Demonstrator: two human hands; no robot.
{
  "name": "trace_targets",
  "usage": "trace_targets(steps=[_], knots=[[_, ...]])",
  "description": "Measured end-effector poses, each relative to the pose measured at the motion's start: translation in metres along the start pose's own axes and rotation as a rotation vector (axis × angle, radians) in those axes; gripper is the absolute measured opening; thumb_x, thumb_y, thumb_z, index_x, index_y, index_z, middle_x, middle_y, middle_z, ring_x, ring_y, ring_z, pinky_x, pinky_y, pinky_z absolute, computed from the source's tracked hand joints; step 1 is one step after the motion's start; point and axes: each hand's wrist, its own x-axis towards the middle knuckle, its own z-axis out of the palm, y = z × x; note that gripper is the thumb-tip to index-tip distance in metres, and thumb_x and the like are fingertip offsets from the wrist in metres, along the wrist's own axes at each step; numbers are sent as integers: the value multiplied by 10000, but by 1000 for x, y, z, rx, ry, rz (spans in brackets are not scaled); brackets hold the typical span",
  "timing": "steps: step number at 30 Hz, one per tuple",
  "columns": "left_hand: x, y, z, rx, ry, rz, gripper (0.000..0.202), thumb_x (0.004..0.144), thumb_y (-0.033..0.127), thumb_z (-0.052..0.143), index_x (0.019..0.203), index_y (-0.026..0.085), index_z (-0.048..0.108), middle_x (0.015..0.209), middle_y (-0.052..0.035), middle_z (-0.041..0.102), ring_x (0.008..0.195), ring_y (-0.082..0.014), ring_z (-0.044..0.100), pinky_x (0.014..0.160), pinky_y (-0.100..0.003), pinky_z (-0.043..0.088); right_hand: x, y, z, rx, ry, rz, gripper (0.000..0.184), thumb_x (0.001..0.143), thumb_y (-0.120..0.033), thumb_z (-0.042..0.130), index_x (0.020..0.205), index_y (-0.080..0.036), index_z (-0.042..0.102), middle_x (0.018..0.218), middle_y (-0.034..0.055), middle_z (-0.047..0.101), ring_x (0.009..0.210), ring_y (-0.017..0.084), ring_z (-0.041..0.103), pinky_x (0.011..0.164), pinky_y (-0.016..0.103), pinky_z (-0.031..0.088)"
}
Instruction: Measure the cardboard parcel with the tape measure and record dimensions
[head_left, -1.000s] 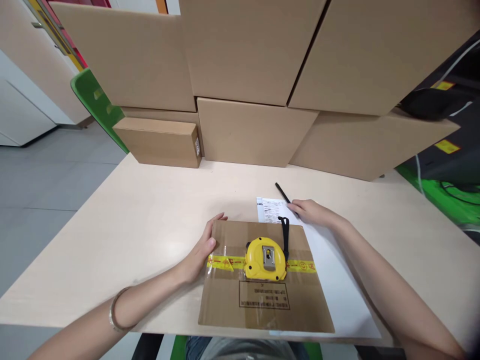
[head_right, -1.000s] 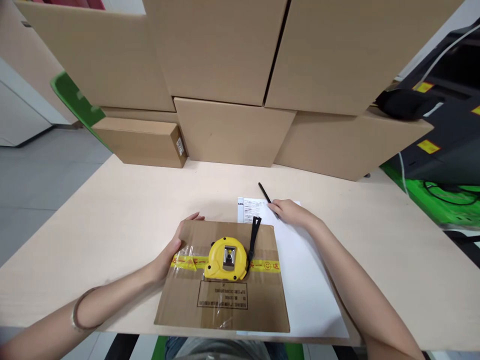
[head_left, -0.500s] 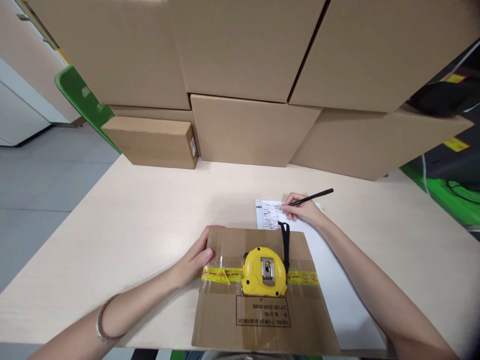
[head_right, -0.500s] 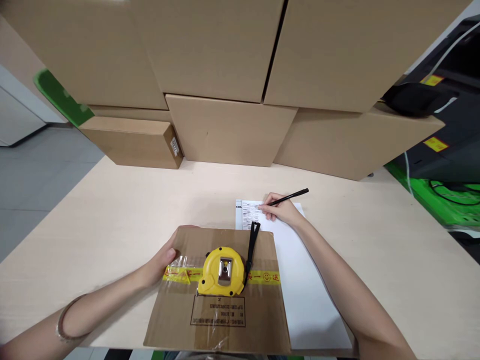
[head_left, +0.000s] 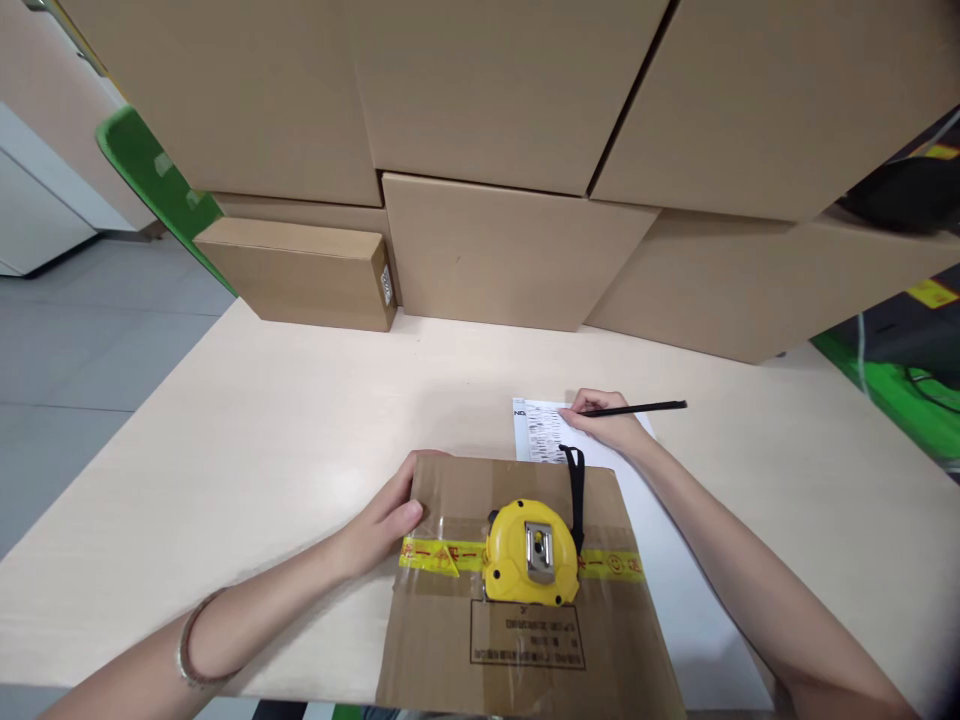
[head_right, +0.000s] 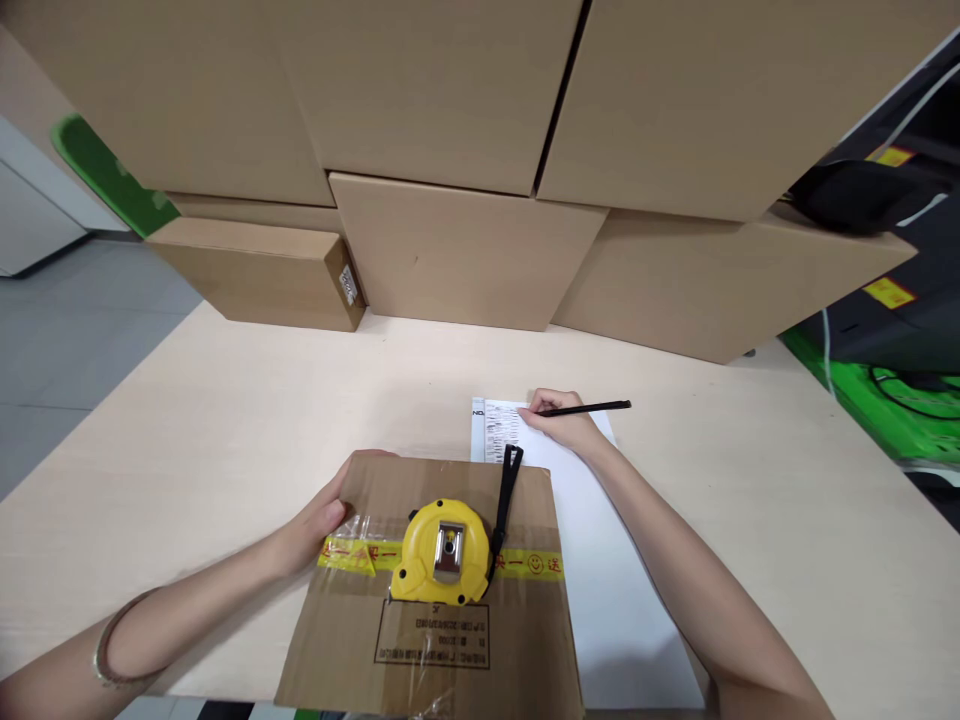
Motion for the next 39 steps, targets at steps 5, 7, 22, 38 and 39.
trace_targets(steps=[5, 7, 22, 38, 39], knots=[[-1, 0, 0, 4, -2, -7, 705, 906, 721, 529, 1406, 233, 436, 1341, -121, 524, 1188, -312, 510, 968, -429, 426, 0, 1, 1, -25, -44, -9, 504, 661, -627, 819, 603, -206, 550, 567, -24, 517, 521, 111, 400, 490, 267, 275], [-1, 1, 0, 9, -5, -5, 702, 906, 724, 525, 1402, 232, 444, 1343, -124, 531, 1197, -318, 515, 973, -432, 426, 0, 2, 1, -37, -47, -15, 496, 666, -622, 815, 604, -206, 552, 575, -20, 518, 533, 116, 406, 496, 269, 280], [-2, 2, 1, 14, 8, -2, 677, 906, 727, 523, 1368, 234, 486, 1370, -130, 561, 1258, -342, 518, 998, -437, 427, 2, 6, -2, -55, -17, -51, 464, 753, -569, 750, 589, -229, 480, 537, -35, 467, 521, 120, 352, 507, 281, 254], [-4, 1, 0, 17, 29, 1, 646, 931, 702, 505, 1354, 213, 492, 1344, -130, 569, 1210, -325, 534, 985, -420, 423, 3, 4, -1, -69, -47, -69, 503, 736, -568, 756, 555, -225, 434, 551, -44, 415, 551, 118, 337, 524, 280, 258], [-4, 0, 0, 15, 27, 5, 646, 932, 702, 503, 1358, 217, 492, 1350, -130, 568, 1221, -328, 531, 995, -424, 421, 3, 3, -1, -70, -56, -69, 520, 722, -574, 764, 540, -226, 424, 540, -46, 406, 544, 117, 334, 521, 280, 259]])
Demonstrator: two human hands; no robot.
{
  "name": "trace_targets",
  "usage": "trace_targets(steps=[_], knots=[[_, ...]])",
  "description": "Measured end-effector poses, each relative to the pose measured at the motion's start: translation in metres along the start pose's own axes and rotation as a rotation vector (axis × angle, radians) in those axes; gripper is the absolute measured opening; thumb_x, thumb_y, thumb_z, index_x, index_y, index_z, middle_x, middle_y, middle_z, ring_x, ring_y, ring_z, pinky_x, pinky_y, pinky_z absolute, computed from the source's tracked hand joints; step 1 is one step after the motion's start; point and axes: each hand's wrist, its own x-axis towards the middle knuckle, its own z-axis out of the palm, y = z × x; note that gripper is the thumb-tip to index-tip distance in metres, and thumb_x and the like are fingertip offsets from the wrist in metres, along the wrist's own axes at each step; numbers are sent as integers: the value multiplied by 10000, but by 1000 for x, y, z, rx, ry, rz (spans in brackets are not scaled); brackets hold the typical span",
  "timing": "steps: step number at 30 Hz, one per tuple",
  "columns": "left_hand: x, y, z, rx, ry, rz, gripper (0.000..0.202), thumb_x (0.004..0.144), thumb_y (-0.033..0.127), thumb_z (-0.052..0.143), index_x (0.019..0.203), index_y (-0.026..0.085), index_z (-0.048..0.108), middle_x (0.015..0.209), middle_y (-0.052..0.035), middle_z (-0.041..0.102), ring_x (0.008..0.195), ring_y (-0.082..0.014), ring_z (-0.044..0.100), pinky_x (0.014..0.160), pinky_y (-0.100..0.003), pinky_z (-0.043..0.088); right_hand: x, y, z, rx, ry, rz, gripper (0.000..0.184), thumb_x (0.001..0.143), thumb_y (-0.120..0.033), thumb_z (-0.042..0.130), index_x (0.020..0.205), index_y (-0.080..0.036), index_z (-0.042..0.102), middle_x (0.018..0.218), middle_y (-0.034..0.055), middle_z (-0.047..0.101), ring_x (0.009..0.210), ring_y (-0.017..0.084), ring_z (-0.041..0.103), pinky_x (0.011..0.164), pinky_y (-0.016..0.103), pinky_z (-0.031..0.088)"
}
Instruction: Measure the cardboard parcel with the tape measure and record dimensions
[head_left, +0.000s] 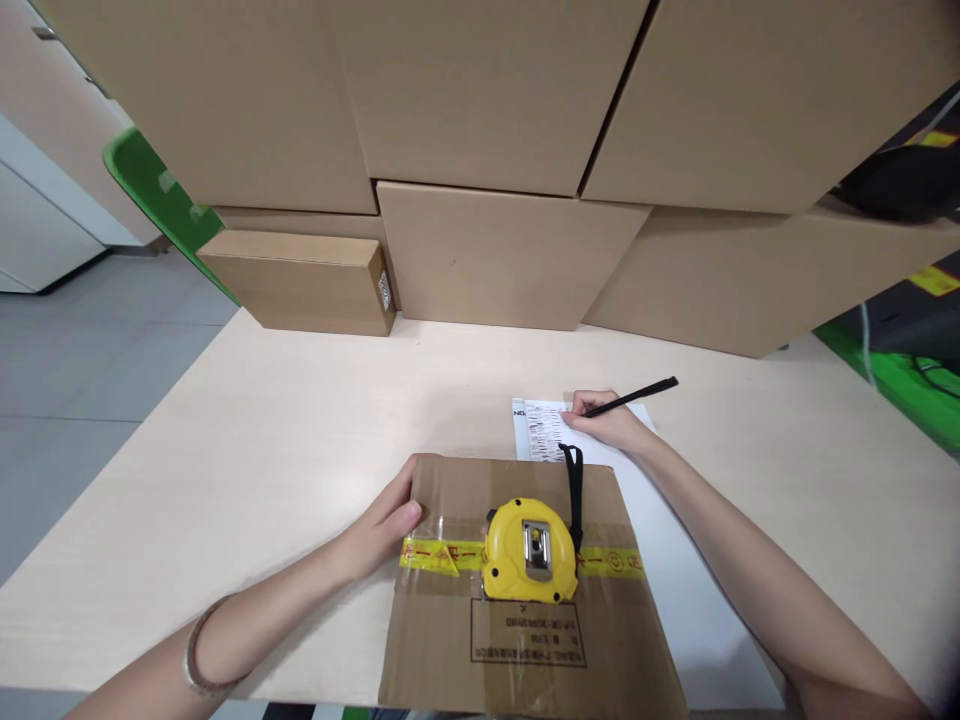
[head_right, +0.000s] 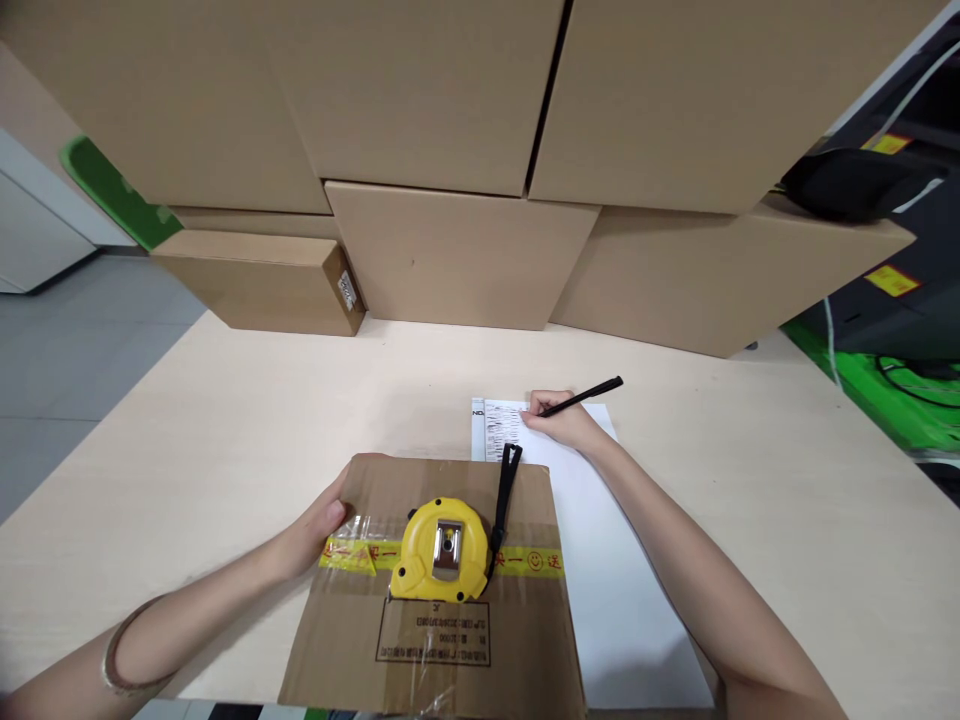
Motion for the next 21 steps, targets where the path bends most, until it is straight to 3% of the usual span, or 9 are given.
trace_targets(steps=[7, 14, 21], knots=[[0, -1, -1, 15, -9, 18, 648, 936, 698, 498, 1390, 235, 482, 1401, -127, 546, 1277, -335, 505, 1019, -426, 413, -1, -3, 0, 20, -13, 0, 509, 754, -642, 732, 595, -226, 487, 555, -32, 475, 532, 121, 358, 508, 281, 266], [0, -1, 0, 2, 0, 26, 639, 942, 682, 506, 1405, 243, 489, 1388, -123, 561, 1262, -327, 520, 1016, -411, 418, 0, -3, 1, 11, -2, -8, 544, 736, -660, 736, 564, -229, 452, 539, -39, 441, 534, 121, 354, 511, 280, 260], [1, 0, 0, 16, 22, 13, 652, 937, 685, 507, 1413, 240, 494, 1391, -135, 559, 1280, -349, 511, 1041, -438, 415, 0, -3, 1, 6, 9, -11, 479, 753, -555, 722, 562, -234, 422, 541, -47, 422, 536, 122, 346, 530, 282, 266]])
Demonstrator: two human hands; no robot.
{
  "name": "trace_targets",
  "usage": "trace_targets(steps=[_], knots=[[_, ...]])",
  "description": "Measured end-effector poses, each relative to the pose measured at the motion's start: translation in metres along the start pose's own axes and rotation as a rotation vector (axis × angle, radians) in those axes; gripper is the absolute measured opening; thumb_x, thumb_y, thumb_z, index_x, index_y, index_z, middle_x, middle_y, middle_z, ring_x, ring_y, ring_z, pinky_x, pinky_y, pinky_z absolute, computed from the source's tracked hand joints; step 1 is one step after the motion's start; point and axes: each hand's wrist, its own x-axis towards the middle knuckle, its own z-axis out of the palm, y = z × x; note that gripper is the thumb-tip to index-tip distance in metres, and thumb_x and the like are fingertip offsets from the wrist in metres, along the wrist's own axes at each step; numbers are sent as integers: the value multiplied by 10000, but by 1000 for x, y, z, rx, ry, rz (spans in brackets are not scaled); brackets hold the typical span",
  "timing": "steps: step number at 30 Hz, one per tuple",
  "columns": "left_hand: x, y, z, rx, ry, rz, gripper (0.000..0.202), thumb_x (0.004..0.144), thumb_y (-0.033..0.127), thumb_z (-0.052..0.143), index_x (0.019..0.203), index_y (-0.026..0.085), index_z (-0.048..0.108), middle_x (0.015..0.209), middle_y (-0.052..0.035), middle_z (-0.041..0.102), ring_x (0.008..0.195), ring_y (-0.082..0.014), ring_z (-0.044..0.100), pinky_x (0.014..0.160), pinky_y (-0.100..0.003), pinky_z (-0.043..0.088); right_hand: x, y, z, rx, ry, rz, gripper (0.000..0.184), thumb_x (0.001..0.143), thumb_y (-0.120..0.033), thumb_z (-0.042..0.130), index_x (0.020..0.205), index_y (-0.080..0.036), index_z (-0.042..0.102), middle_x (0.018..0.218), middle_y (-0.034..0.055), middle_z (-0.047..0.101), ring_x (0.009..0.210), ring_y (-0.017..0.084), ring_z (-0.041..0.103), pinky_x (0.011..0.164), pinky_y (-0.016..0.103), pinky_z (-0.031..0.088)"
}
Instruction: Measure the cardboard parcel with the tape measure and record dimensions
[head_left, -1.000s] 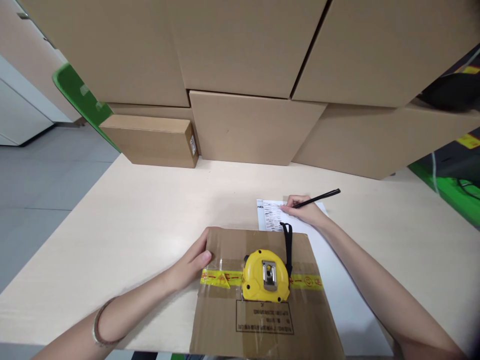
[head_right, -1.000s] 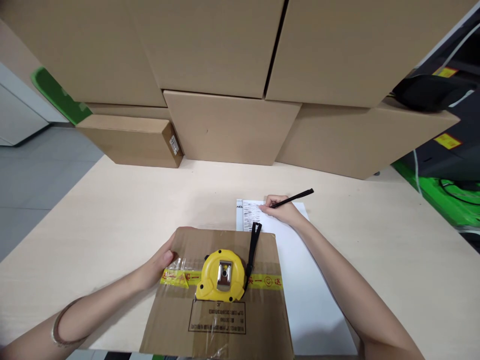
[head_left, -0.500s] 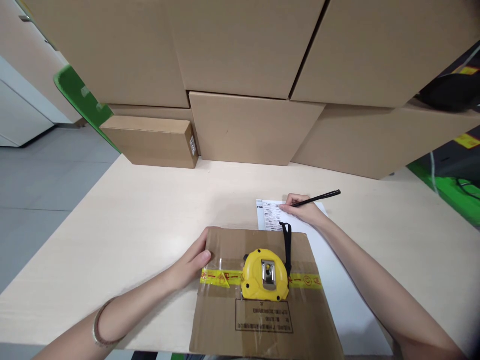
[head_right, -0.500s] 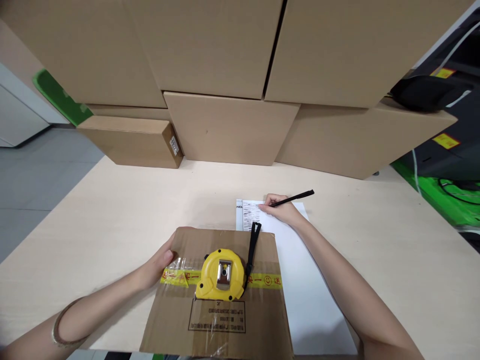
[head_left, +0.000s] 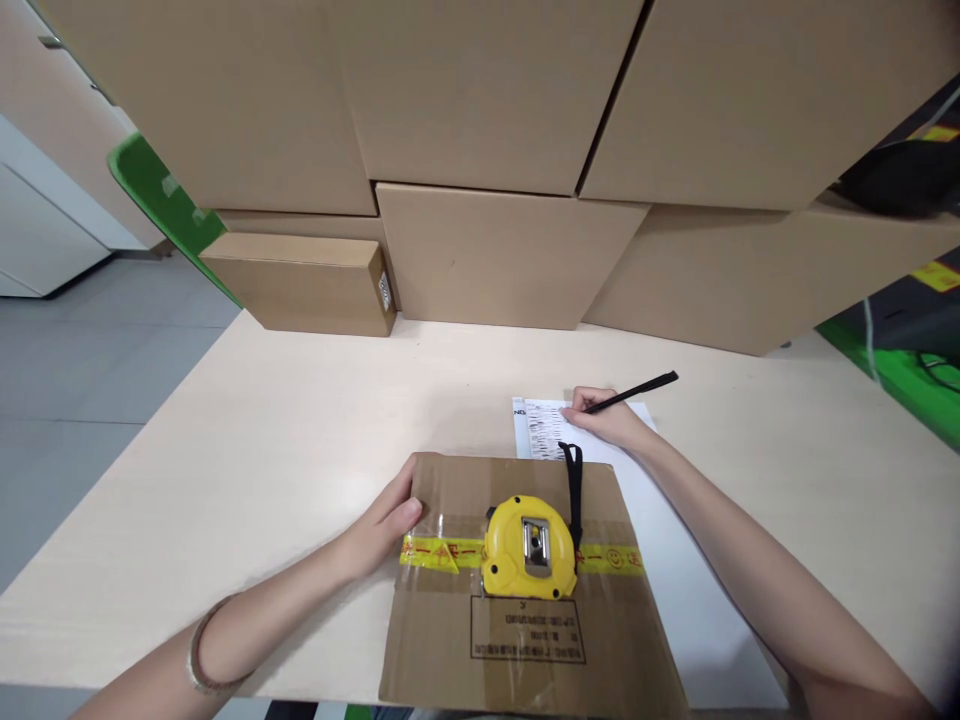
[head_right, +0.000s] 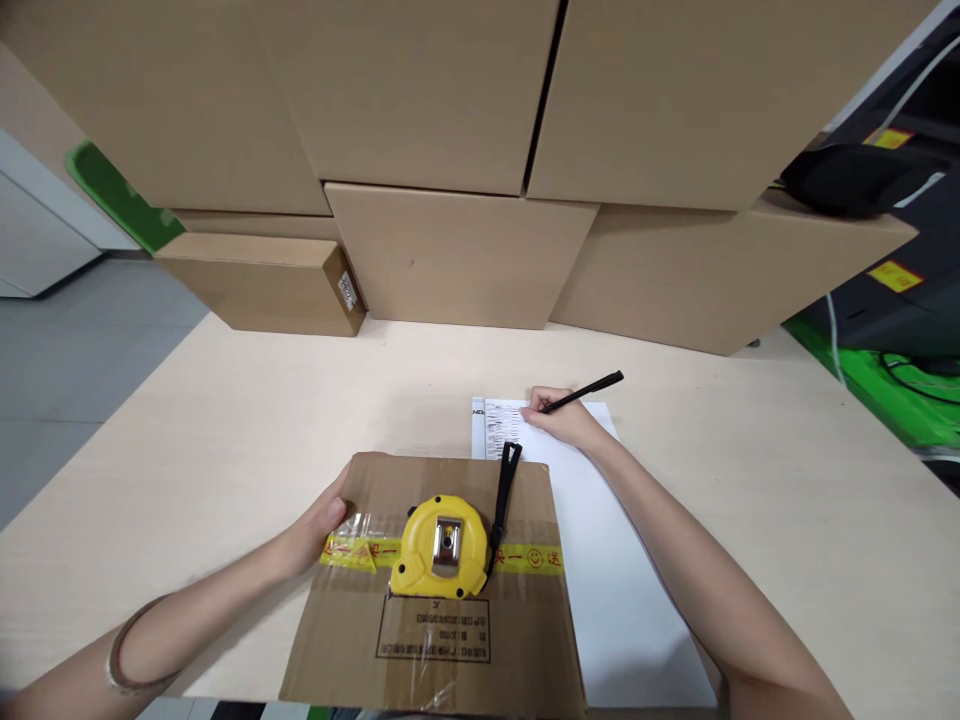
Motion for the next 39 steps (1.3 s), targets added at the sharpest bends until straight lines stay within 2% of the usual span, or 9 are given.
trace_targets(steps=[7, 12, 25, 31, 35, 39], knots=[[-1, -2, -1, 1, -18, 2, 641, 950, 687, 481, 1414, 245, 480, 1404, -127, 548, 1275, -333, 517, 1043, -437, 418, 2, 5, 0, -32, 23, -1, 432, 744, -436, 710, 565, -240, 370, 555, -53, 375, 555, 123, 317, 547, 281, 245], [-1, -1, -1, 4, -17, 6, 636, 948, 687, 485, 1409, 249, 480, 1412, -118, 544, 1291, -331, 507, 1054, -423, 410, 2, 5, 0, -43, 12, -2, 390, 765, -441, 680, 576, -238, 406, 559, -48, 396, 558, 126, 326, 549, 286, 245], [0, -2, -2, 18, -26, 8, 637, 944, 701, 479, 1390, 246, 483, 1384, -117, 551, 1248, -320, 521, 1010, -412, 421, 1, 4, -1, -50, -16, 5, 417, 749, -444, 699, 576, -236, 382, 566, -56, 386, 563, 117, 325, 553, 281, 257], [-1, -3, -2, 14, -26, 5, 633, 937, 705, 491, 1363, 237, 490, 1348, -114, 566, 1203, -308, 539, 980, -404, 424, 0, 1, -3, -30, -41, 4, 461, 755, -510, 722, 572, -233, 402, 558, -52, 409, 552, 116, 339, 546, 284, 266], [0, -2, 0, -1, -32, 6, 626, 936, 701, 499, 1341, 225, 489, 1341, -118, 571, 1204, -312, 542, 959, -403, 431, -1, 0, -3, -13, -71, 4, 471, 769, -602, 721, 616, -218, 496, 582, -32, 477, 559, 122, 369, 538, 284, 283], [1, 0, 0, 2, -35, 2, 625, 936, 702, 498, 1330, 216, 487, 1333, -124, 575, 1200, -315, 543, 959, -411, 432, -1, 1, -2, -9, -83, 7, 536, 735, -652, 738, 574, -217, 469, 563, -37, 453, 555, 118, 357, 543, 286, 285]])
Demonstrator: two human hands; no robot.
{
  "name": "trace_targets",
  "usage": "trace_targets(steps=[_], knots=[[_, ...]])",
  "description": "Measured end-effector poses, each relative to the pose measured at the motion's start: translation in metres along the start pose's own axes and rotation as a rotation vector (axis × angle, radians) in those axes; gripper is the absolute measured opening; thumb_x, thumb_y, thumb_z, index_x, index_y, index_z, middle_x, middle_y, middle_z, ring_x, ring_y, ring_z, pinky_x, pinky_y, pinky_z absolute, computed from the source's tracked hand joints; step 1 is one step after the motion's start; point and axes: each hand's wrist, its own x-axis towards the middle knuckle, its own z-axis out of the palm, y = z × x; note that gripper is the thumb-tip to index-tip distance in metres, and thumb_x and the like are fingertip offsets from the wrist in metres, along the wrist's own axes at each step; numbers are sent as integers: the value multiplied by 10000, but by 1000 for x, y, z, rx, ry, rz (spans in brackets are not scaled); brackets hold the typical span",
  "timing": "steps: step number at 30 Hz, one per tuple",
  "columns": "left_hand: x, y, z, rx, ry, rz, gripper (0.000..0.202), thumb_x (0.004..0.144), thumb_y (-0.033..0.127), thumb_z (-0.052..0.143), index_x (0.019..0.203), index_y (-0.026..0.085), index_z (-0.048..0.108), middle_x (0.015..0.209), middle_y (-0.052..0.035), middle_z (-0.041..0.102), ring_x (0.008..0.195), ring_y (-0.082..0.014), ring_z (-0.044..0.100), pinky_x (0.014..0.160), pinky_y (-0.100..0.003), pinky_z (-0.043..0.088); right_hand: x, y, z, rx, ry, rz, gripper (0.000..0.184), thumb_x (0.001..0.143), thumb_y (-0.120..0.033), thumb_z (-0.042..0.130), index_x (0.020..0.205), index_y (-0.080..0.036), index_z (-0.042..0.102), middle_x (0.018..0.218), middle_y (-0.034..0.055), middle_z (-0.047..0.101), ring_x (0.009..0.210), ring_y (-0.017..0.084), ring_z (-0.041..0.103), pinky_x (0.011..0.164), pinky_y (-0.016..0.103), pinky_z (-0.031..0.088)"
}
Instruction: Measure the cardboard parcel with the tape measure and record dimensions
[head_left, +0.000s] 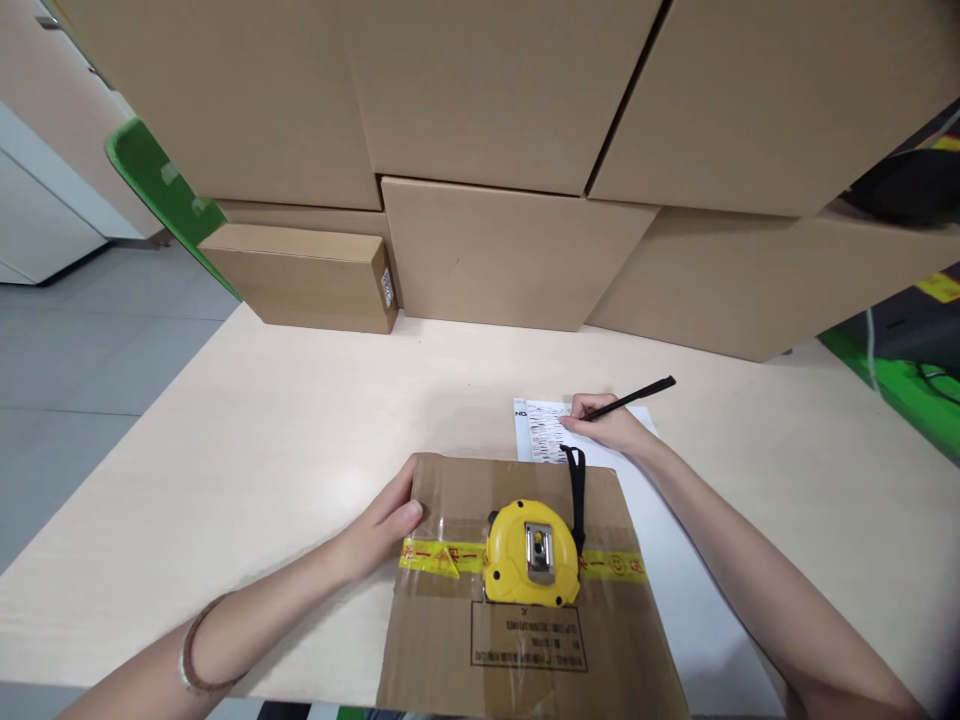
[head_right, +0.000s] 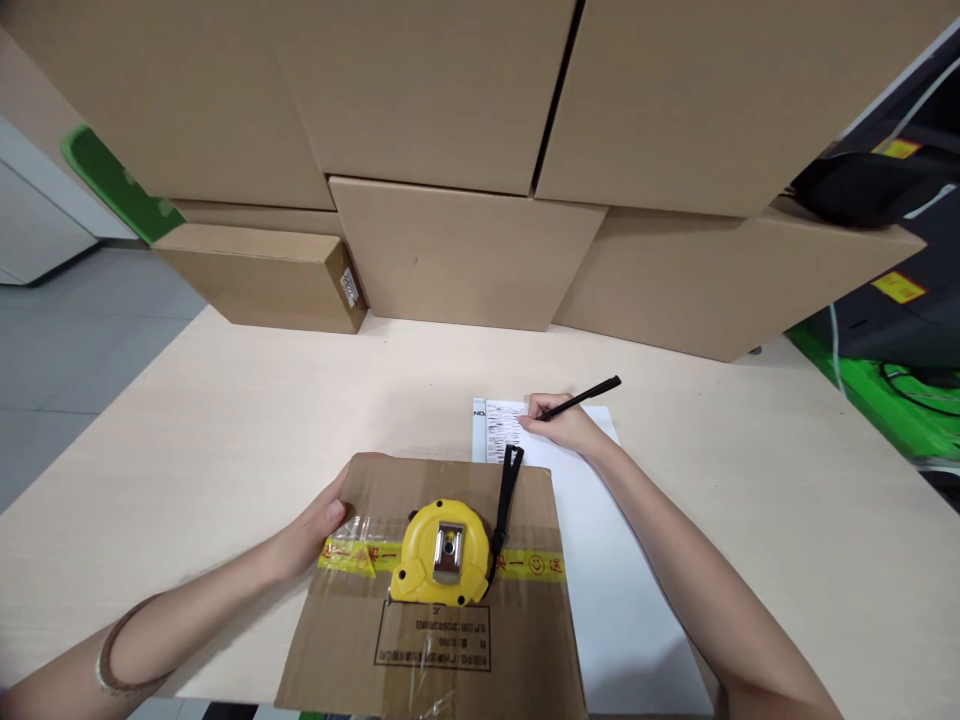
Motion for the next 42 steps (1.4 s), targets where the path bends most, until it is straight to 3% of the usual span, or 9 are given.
trace_targets(steps=[20, 25, 31, 36, 42], knots=[[-1, -1, 0, -15, -4, -5, 618, 932, 694, 513, 1341, 231, 487, 1384, -124, 544, 1261, -334, 518, 1028, -443, 410, 0, 0, -4, -2, 18, 34, 385, 731, -393, 685, 566, -237, 375, 564, -61, 363, 558, 115, 310, 562, 292, 244], [-1, 0, 0, 2, -1, -7, 619, 934, 696, 506, 1339, 228, 484, 1341, -122, 573, 1200, -313, 545, 975, -423, 431, 1, 0, -4, -6, 37, 46, 375, 733, -437, 654, 574, -240, 377, 565, -58, 359, 564, 119, 315, 557, 292, 251], [-1, 0, 0, 2, -3, -2, 647, 932, 702, 503, 1352, 210, 483, 1369, -137, 559, 1267, -348, 511, 1015, -443, 416, -1, -3, -6, -46, 29, 91, 435, 752, -515, 645, 585, -248, 344, 548, -58, 352, 549, 118, 330, 548, 295, 275], [0, 0, -1, 9, 7, 12, 632, 933, 697, 505, 1359, 229, 497, 1364, -125, 559, 1264, -343, 507, 1040, -452, 401, -9, -18, -17, -192, 8, 215, 487, 883, -657, 478, 631, -240, 454, 474, -49, 364, 463, 125, 331, 482, 299, 261], [-3, -2, 1, -21, 35, -35, 735, 923, 694, 528, 1500, 270, 361, 1418, -134, 513, 1289, -354, 482, 1055, -499, 402, -16, -37, -23, -542, 9, 312, 480, 820, -571, 642, 509, -223, 528, 544, 58, 586, 521, 201, 514, 546, 329, 306]])
